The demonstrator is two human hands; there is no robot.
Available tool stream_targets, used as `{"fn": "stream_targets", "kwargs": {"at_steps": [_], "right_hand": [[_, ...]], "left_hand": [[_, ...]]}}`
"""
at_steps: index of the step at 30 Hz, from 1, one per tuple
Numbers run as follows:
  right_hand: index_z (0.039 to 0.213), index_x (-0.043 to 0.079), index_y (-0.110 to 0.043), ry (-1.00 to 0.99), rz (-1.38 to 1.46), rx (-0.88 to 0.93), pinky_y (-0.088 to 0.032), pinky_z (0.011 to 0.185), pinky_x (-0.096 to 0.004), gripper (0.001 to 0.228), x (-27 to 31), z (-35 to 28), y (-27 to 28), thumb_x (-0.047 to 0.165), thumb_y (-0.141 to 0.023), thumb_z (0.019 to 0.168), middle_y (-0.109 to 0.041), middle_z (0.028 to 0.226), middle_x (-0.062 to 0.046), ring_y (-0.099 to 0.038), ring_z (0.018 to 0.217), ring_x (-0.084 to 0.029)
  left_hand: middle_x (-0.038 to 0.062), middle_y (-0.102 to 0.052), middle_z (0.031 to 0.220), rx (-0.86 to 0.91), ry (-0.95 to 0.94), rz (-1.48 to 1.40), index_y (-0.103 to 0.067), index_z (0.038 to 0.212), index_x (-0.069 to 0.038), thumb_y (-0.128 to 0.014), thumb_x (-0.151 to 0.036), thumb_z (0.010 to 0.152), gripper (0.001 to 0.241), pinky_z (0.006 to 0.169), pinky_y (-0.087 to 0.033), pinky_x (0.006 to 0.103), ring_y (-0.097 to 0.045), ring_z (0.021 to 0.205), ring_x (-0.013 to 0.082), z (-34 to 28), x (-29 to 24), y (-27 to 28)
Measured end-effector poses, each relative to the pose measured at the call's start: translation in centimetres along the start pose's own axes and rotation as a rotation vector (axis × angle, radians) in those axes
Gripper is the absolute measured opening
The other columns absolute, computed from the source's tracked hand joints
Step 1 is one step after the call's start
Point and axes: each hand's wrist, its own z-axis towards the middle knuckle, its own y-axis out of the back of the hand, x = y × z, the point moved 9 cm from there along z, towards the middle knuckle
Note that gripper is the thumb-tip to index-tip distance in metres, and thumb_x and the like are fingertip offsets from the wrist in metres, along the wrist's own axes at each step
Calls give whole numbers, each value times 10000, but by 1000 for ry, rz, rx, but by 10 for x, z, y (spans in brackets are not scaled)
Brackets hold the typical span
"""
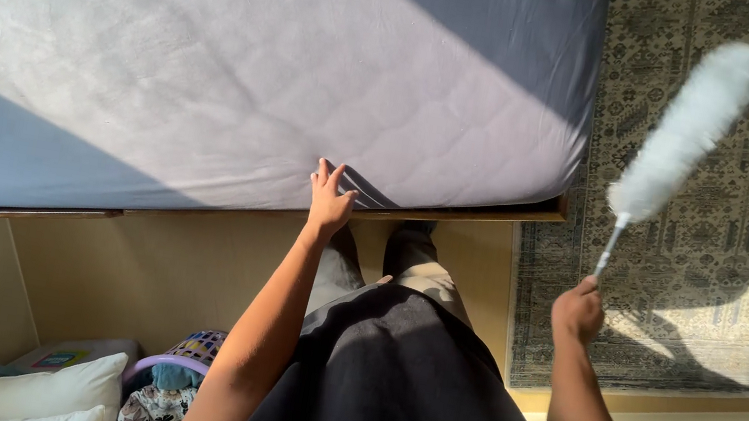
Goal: The person uses a feather duster to dust the surface of a bed covered with a grey sheet. They move around the bed, dusting the top surface and edges systematically.
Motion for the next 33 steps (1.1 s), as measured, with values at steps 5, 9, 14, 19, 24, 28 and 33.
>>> {"fn": "stream_targets", "kwargs": {"at_steps": [5,9,14,19,24,28,33], "right_hand": [[890,73,-557,184,148,-23,-307,367,-325,570,69,-43,16,468,-242,1155,-442,595,33,-374,427,-102],[871,114,-551,585,-137,351,-315,344,-325,492,167,-150,-35,470,-299,1099,-441,520,19,-385,382,-129],[853,144,-591,755,-357,378,-339,401,-327,520,166,-147,-72,535,-337,1082,-468,508,26,-432,407,-149],[852,163,-665,345,-123,249,-334,436,-334,601,109,-72,-25,620,-320,1034,-550,596,-25,-452,472,-152],[842,150,-507,-106,558,-26,-272,382,-305,584,94,-32,26,608,-247,1094,-411,622,40,-346,458,-98],[782,193,-410,-43,889,-35,-297,361,-289,516,161,-113,22,568,-250,1099,-374,607,58,-348,438,-87],[846,114,-554,730,13,321,-379,394,-370,524,238,-233,-80,495,-300,1101,-515,564,-31,-493,456,-179]], "left_hand": [[169,-73,1717,-17,101,-379,-434,1546,-94,-653,-249,929,673,1252,-201,452,-97,1587,384,27,30,-6],[180,-418,1680,41,171,-821,-494,1536,-54,-641,-345,936,682,1248,-268,422,-352,1562,329,29,45,7],[80,-312,1682,-35,380,-1242,-324,1608,-120,-580,-461,972,766,1206,-230,480,-313,1507,277,17,75,24],[40,-431,1617,-78,364,-961,-346,1587,-186,-576,-379,946,708,1136,-293,478,-419,1448,219,3,88,31],[-17,-392,1613,-267,487,-1018,-284,1585,-222,-584,-217,918,731,1020,-342,434,-454,1386,193,-1,131,32],[31,-447,1582,-343,396,-1089,-286,1589,-189,-606,-216,945,719,960,-410,378,-504,1341,198,6,168,45],[23,-461,1519,-330,505,-1059,-331,1590,-207,-544,-424,1005,659,946,-417,361,-481,1252,176,-11,180,83]]}}
